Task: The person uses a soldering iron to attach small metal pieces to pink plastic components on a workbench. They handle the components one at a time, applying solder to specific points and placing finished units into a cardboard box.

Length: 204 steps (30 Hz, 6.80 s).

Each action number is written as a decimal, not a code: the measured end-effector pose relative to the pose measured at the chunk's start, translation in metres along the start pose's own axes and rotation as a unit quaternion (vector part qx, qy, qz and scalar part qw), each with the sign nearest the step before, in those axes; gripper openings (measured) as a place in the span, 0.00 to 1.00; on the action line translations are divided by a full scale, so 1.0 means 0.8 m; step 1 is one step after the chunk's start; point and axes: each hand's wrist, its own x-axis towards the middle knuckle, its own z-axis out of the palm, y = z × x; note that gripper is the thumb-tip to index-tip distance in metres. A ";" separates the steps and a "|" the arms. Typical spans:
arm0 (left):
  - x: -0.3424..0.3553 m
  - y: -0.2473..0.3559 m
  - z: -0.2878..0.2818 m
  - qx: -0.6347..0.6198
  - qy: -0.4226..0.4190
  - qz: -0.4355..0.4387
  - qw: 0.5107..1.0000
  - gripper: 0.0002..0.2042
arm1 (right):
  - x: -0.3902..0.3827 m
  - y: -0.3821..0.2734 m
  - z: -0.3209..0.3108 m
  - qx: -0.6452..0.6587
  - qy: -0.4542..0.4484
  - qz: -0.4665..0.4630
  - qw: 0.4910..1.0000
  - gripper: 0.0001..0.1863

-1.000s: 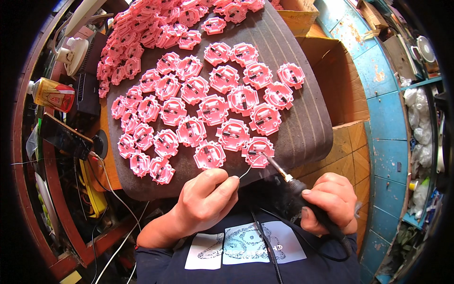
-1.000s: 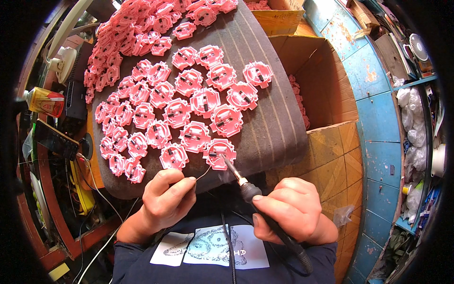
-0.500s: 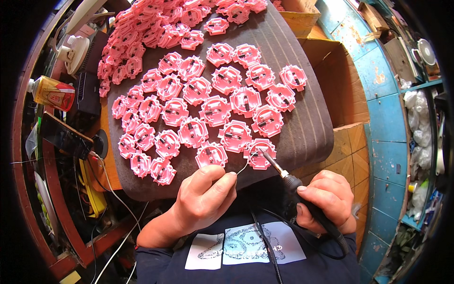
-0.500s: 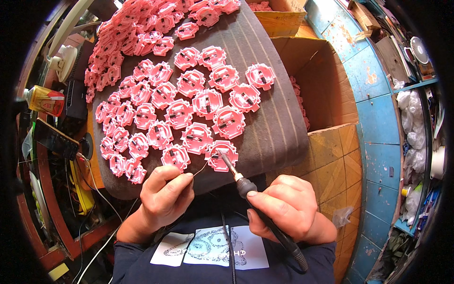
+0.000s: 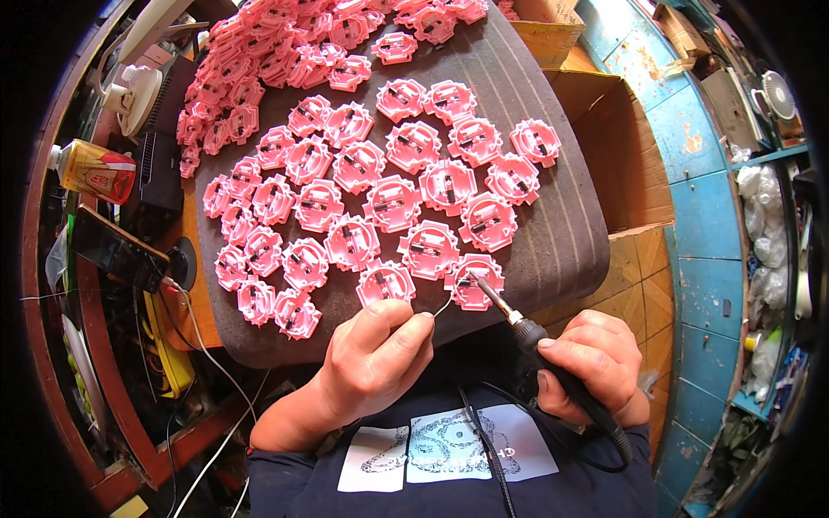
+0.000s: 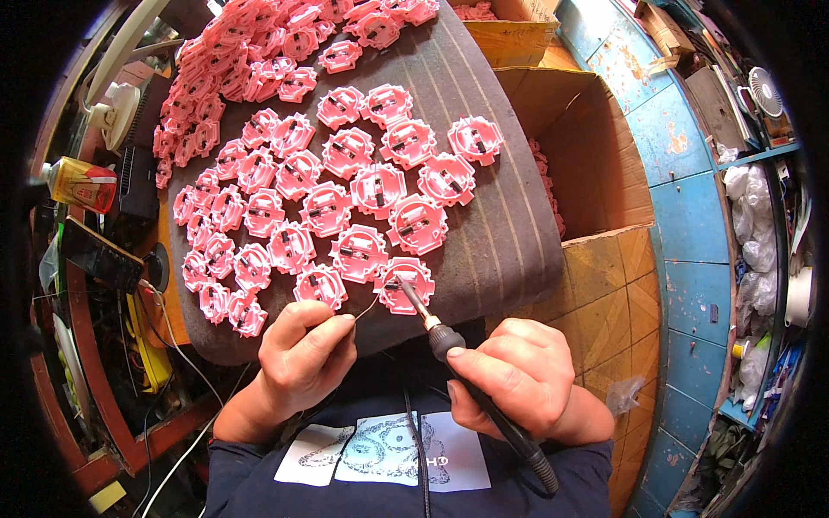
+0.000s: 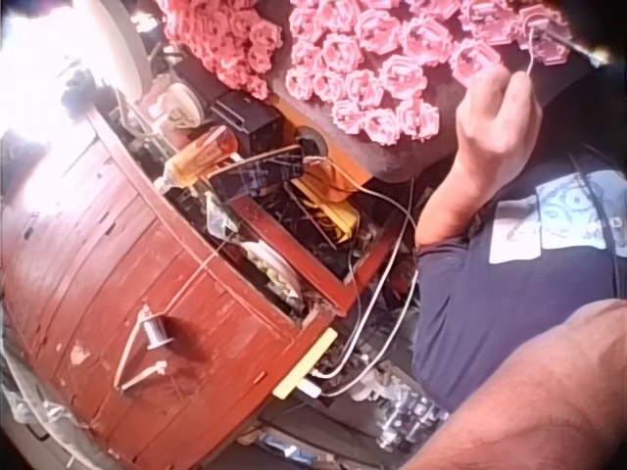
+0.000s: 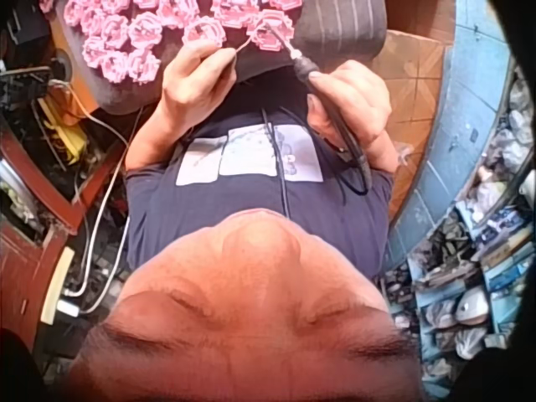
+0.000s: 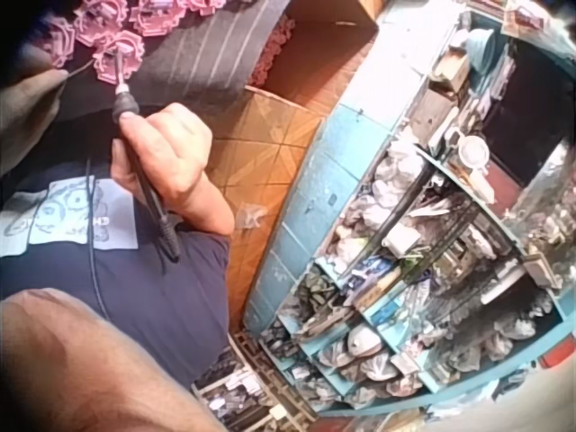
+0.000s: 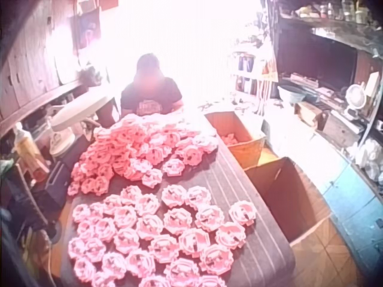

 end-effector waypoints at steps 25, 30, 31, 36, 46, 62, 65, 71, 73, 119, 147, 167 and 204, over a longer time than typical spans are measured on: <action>0.003 -0.005 0.002 0.005 -0.009 0.022 1.000 0.16 | -0.003 0.001 0.001 0.000 -0.001 0.002 1.000 0.19; 0.003 -0.004 0.002 0.006 -0.012 0.023 1.000 0.16 | -0.002 0.001 0.000 0.001 -0.005 0.002 1.000 0.19; 0.003 -0.004 0.002 0.006 -0.014 0.022 1.000 0.16 | -0.003 0.001 -0.001 0.003 -0.006 0.003 1.000 0.19; 0.001 -0.004 0.004 -0.002 -0.007 0.010 1.000 0.16 | -0.002 0.000 0.000 0.001 -0.005 0.002 1.000 0.18; 0.003 -0.004 0.000 0.009 0.002 0.022 1.000 0.17 | -0.002 0.000 -0.003 0.005 -0.003 0.000 1.000 0.19; 0.018 -0.021 -0.017 0.038 0.023 0.006 0.999 0.17 | 0.025 0.006 0.010 0.006 0.000 0.001 1.000 0.21; 0.018 -0.022 -0.015 0.033 0.014 -0.009 0.999 0.18 | 0.028 0.010 0.015 0.018 -0.001 -0.002 1.000 0.21; 0.018 -0.026 -0.015 0.020 -0.001 -0.009 1.000 0.18 | 0.030 0.015 0.022 0.018 -0.001 0.000 1.000 0.21; 0.016 -0.028 -0.014 0.020 -0.002 -0.011 1.000 0.19 | 0.031 0.016 0.022 0.018 -0.004 -0.002 1.000 0.21; 0.020 -0.037 -0.016 0.045 0.015 -0.022 0.999 0.15 | 0.048 0.016 0.032 0.026 -0.027 -0.011 0.999 0.22; 0.016 -0.038 -0.011 0.028 0.004 0.024 0.999 0.15 | 0.038 0.009 0.023 0.020 -0.015 -0.013 1.000 0.20; 0.016 -0.038 -0.009 0.020 -0.003 0.006 1.000 0.17 | 0.037 0.010 0.025 0.017 -0.016 -0.014 1.000 0.19; -0.020 -0.031 -0.049 0.035 0.004 -0.021 0.999 0.16 | 0.047 0.001 0.050 0.081 -0.057 -0.040 0.994 0.21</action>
